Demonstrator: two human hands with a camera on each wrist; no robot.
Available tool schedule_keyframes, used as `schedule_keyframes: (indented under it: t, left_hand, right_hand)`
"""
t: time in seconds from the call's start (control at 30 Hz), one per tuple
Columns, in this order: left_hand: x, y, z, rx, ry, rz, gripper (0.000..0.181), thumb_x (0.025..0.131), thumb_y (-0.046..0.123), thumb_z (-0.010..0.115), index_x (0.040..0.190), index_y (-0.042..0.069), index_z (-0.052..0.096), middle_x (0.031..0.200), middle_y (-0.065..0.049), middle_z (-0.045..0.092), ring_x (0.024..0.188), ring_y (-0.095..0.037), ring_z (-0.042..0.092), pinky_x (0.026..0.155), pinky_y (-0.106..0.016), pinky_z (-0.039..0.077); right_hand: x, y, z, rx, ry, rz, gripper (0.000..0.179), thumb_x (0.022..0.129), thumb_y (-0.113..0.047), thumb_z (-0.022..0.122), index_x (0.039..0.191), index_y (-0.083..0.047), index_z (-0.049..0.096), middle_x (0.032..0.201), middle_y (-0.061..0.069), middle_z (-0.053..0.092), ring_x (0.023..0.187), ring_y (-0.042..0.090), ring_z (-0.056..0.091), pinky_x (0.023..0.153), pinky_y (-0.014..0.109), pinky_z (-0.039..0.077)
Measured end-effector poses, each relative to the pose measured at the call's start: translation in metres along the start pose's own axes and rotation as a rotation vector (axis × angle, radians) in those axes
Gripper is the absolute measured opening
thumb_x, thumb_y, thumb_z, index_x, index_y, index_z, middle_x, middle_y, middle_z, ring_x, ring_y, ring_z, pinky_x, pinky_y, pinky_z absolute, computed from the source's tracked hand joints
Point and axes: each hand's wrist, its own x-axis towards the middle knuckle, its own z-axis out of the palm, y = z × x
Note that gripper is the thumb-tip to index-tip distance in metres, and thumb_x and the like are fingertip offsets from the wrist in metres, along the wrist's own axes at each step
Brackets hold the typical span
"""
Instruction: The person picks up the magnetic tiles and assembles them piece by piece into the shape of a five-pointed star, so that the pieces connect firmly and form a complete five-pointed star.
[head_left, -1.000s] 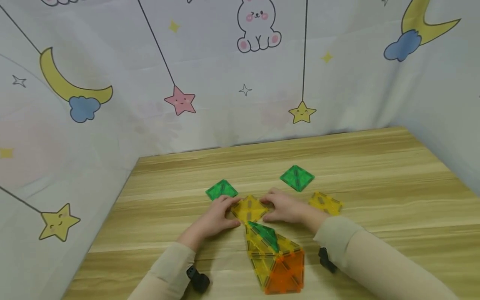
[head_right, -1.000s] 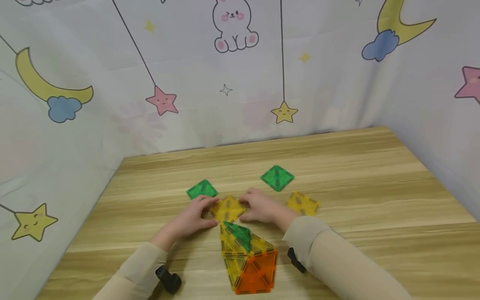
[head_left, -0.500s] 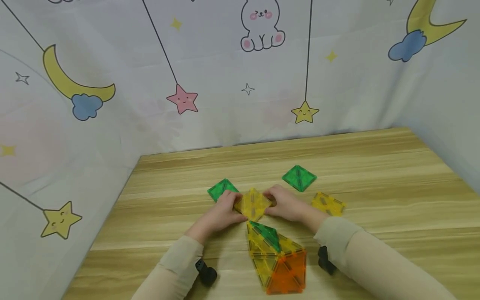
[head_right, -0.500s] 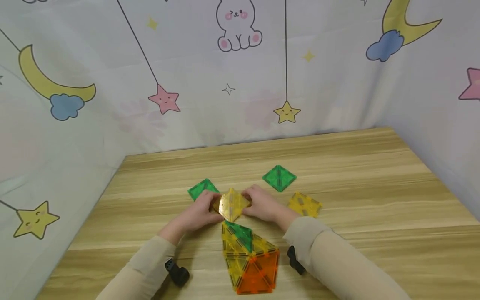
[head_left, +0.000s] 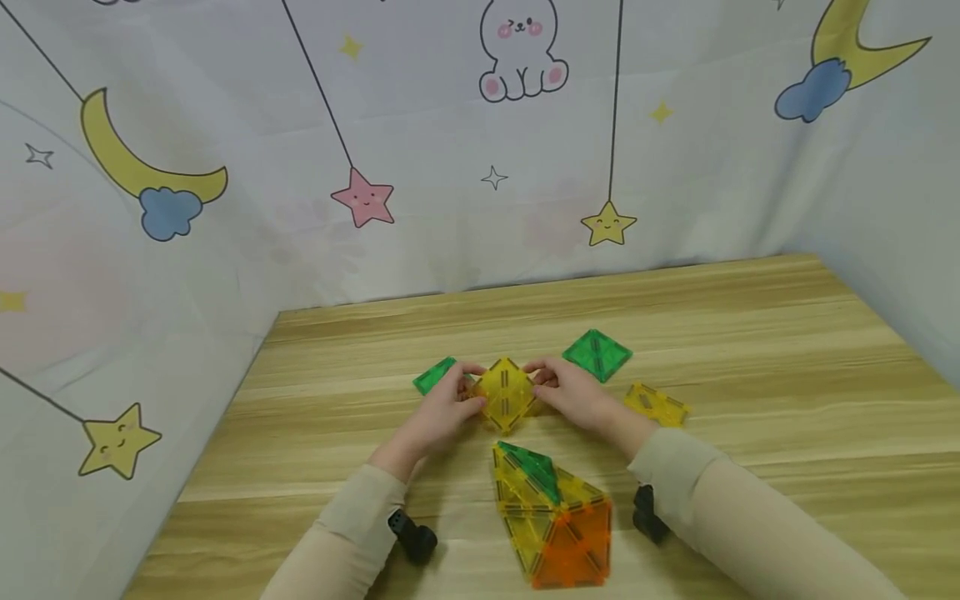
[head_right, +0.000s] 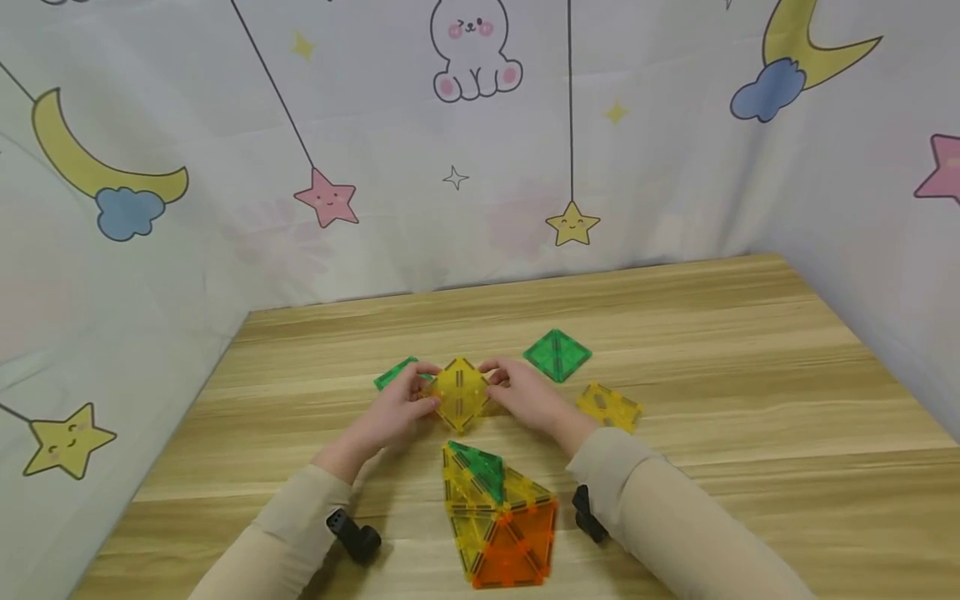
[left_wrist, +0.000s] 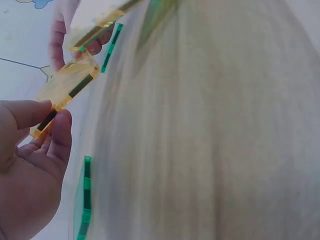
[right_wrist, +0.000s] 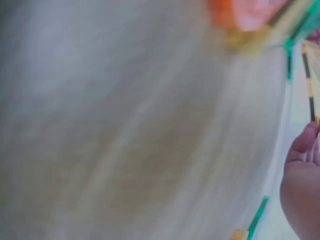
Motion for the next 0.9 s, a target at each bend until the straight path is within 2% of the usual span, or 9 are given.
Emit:
schedule_keyframes:
  t: [0.17, 0.4, 0.57, 0.73, 0.9]
  left_hand:
    - [-0.007, 0.004, -0.006, -0.153, -0.044, 0.003, 0.038, 0.094, 0.002, 0.053, 0.130, 0.004, 0.040, 0.099, -0.015, 0.053, 0.081, -0.022, 0.059, 0.075, -0.039, 0.051]
    - [-0.020, 0.006, -0.008, -0.277, -0.177, 0.019, 0.039, 0.095, 0.003, 0.052, 0.130, 0.003, 0.037, 0.106, -0.014, 0.056, 0.082, -0.019, 0.059, 0.076, -0.038, 0.049]
    - [-0.021, 0.013, -0.002, -0.273, -0.239, 0.047, 0.039, 0.095, 0.004, 0.053, 0.131, 0.003, 0.038, 0.103, -0.014, 0.058, 0.080, -0.019, 0.059, 0.074, -0.037, 0.049]
    - [-0.019, 0.020, 0.006, -0.238, -0.302, 0.038, 0.038, 0.096, 0.008, 0.053, 0.132, 0.005, 0.041, 0.099, -0.013, 0.058, 0.077, -0.019, 0.057, 0.074, -0.037, 0.048]
    - [-0.015, 0.028, 0.015, -0.221, -0.338, 0.054, 0.037, 0.096, 0.011, 0.053, 0.132, 0.007, 0.043, 0.095, -0.011, 0.058, 0.070, -0.019, 0.054, 0.070, -0.035, 0.047]
  right_hand:
    - [-0.006, -0.007, -0.007, 0.072, -0.017, -0.038, 0.027, 0.096, -0.017, 0.053, 0.123, -0.011, 0.056, 0.100, 0.005, 0.058, 0.088, 0.020, 0.054, 0.073, 0.034, 0.045]
    - [-0.020, -0.010, -0.012, 0.199, -0.105, -0.088, 0.030, 0.095, -0.015, 0.056, 0.124, -0.005, 0.053, 0.099, 0.009, 0.057, 0.086, 0.021, 0.053, 0.075, 0.035, 0.045]
    - [-0.033, -0.010, -0.016, 0.292, -0.145, -0.091, 0.040, 0.094, -0.010, 0.056, 0.132, -0.003, 0.046, 0.102, 0.011, 0.057, 0.082, 0.021, 0.052, 0.069, 0.037, 0.044]
    - [-0.040, -0.011, -0.023, 0.313, -0.192, -0.120, 0.050, 0.094, -0.016, 0.059, 0.140, -0.010, 0.040, 0.097, 0.012, 0.057, 0.077, 0.021, 0.052, 0.067, 0.035, 0.045]
    - [-0.045, -0.009, -0.031, 0.320, -0.208, -0.138, 0.051, 0.093, -0.018, 0.060, 0.139, -0.007, 0.041, 0.096, 0.013, 0.056, 0.080, 0.024, 0.055, 0.069, 0.036, 0.047]
